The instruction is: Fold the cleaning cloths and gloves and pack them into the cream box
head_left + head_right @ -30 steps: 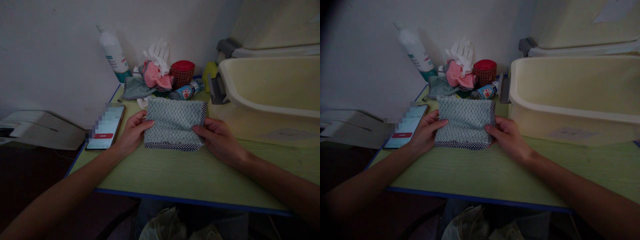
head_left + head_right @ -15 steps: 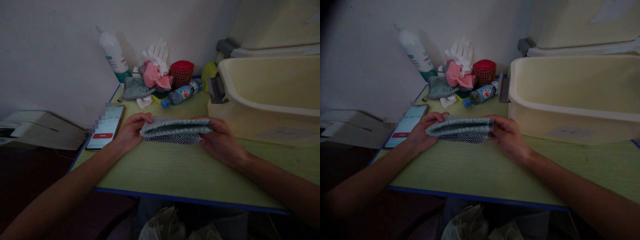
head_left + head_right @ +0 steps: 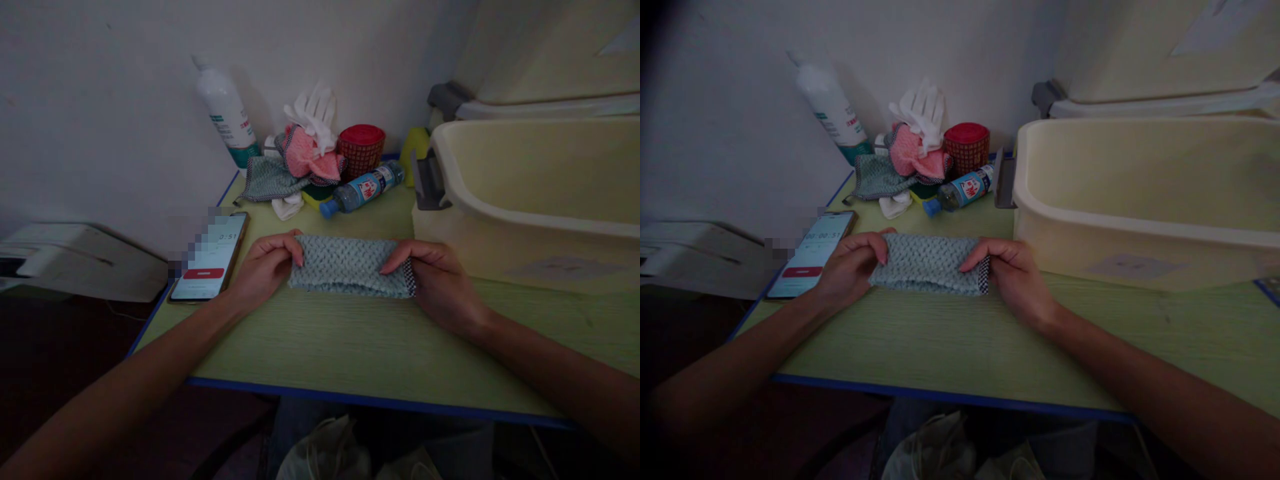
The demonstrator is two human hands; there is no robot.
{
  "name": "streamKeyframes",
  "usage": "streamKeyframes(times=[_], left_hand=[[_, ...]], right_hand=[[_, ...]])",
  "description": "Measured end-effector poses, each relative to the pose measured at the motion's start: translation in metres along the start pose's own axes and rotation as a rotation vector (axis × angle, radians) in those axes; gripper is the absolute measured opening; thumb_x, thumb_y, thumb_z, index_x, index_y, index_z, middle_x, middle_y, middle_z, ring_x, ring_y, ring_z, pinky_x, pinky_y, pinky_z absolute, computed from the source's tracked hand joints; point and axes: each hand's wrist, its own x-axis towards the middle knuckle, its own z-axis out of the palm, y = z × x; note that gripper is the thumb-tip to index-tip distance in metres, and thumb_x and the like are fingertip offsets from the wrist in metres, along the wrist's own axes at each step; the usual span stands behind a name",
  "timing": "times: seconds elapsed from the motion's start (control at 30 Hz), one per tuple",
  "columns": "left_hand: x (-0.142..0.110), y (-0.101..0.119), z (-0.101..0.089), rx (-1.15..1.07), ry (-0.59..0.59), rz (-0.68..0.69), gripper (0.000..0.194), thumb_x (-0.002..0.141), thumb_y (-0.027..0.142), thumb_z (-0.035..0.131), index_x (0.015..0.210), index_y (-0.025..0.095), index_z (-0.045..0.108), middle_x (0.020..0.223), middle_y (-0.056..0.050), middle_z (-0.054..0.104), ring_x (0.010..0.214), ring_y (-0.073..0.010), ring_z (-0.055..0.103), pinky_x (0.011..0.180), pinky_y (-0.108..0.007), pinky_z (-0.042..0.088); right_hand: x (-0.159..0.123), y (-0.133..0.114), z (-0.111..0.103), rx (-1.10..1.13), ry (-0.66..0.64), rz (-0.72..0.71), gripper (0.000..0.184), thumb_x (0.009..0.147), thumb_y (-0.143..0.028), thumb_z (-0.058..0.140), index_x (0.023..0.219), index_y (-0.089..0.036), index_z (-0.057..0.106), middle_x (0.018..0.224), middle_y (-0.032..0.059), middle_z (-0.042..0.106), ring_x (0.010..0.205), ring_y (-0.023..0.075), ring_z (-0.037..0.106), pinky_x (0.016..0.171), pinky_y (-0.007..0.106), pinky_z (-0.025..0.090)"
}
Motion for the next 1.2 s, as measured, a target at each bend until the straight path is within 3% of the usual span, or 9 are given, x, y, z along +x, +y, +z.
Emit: streamKeyframes(times=[0.2, 0.33, 0.63, 0.77, 0.87, 0.97, 1.2], left_hand=[[-0.0011, -0.0005, -0.0002, 0.012, -0.021, -0.014, 0.011, 0.064, 0.02, 0.058, 0.056, 0.015, 0.064, 0.059, 0.0, 0.051, 0.06, -0.0118, 0.046, 0.053, -0.023, 0.034], [-0.0009, -0.0006, -0.0015, -0.034, -0.055, -0.054, 0.007, 0.06, 0.021, 0.064, 0.062, 0.015, 0.065, 0.063, 0.0, 0.053, 0.06, -0.012, 0.047, 0.054, -0.023, 0.035], [0.0, -0.0002, -0.0007, -0.077, -0.059, -0.058, 0.021, 0.067, 0.027, 0.063, 0.084, 0.017, 0.07, 0.082, -0.003, 0.064, 0.072, -0.0157, 0.056, 0.062, -0.025, 0.044], [-0.0013, -0.0016, -0.0034, -0.086, -0.149, -0.037, 0.037, 0.061, 0.029, 0.07, 0.096, 0.019, 0.07, 0.09, -0.004, 0.066, 0.08, -0.0185, 0.058, 0.068, -0.027, 0.045], [-0.0012, 0.0, -0.0058, -0.103, -0.193, -0.055, 0.037, 0.059, 0.028, 0.067, 0.094, 0.018, 0.072, 0.097, -0.007, 0.066, 0.089, -0.0216, 0.057, 0.075, -0.03, 0.045], [-0.0008, 0.0024, -0.007, -0.1, -0.162, -0.079, 0.031, 0.061, 0.026, 0.06, 0.087, 0.015, 0.074, 0.106, -0.009, 0.063, 0.098, -0.0241, 0.054, 0.08, -0.032, 0.044], [-0.0013, 0.001, -0.0077, -0.054, -0.172, -0.047, 0.03, 0.051, 0.012, 0.056, 0.073, 0.016, 0.075, 0.108, -0.008, 0.059, 0.098, -0.0226, 0.053, 0.074, -0.028, 0.046]], right_hand=[[0.0023, 0.0002, 0.0005, -0.012, -0.004, 0.005, 0.02, 0.061, -0.012, 0.046, 0.059, -0.019, 0.065, 0.062, 0.0003, 0.06, 0.059, 0.0112, 0.051, 0.053, 0.023, 0.035], [0.0034, 0.0, 0.001, 0.025, -0.004, 0.028, 0.02, 0.06, -0.011, 0.046, 0.06, -0.02, 0.064, 0.062, 0.0001, 0.058, 0.058, 0.011, 0.049, 0.053, 0.024, 0.034], [0.0034, -0.0003, 0.001, 0.059, 0.0, 0.061, 0.019, 0.06, -0.012, 0.048, 0.059, -0.02, 0.066, 0.061, -0.0004, 0.06, 0.057, 0.0107, 0.05, 0.052, 0.023, 0.033], [0.0037, 0.0017, 0.0005, 0.085, -0.005, 0.052, 0.021, 0.06, -0.01, 0.048, 0.06, -0.02, 0.067, 0.063, -0.0007, 0.061, 0.059, 0.0102, 0.052, 0.053, 0.022, 0.035], [0.0038, 0.0024, 0.0005, 0.102, -0.012, 0.059, 0.021, 0.061, -0.01, 0.048, 0.061, -0.02, 0.066, 0.065, -0.0005, 0.062, 0.061, 0.0103, 0.053, 0.055, 0.023, 0.036], [0.0035, 0.0022, 0.0009, 0.106, -0.012, 0.072, 0.02, 0.062, -0.01, 0.048, 0.061, -0.019, 0.065, 0.065, -0.0004, 0.062, 0.061, 0.0105, 0.053, 0.054, 0.023, 0.037], [0.0042, 0.0028, 0.0025, 0.129, 0.0, 0.09, 0.014, 0.065, -0.013, 0.051, 0.061, -0.018, 0.064, 0.067, -0.0008, 0.062, 0.061, 0.0091, 0.054, 0.054, 0.021, 0.039]])
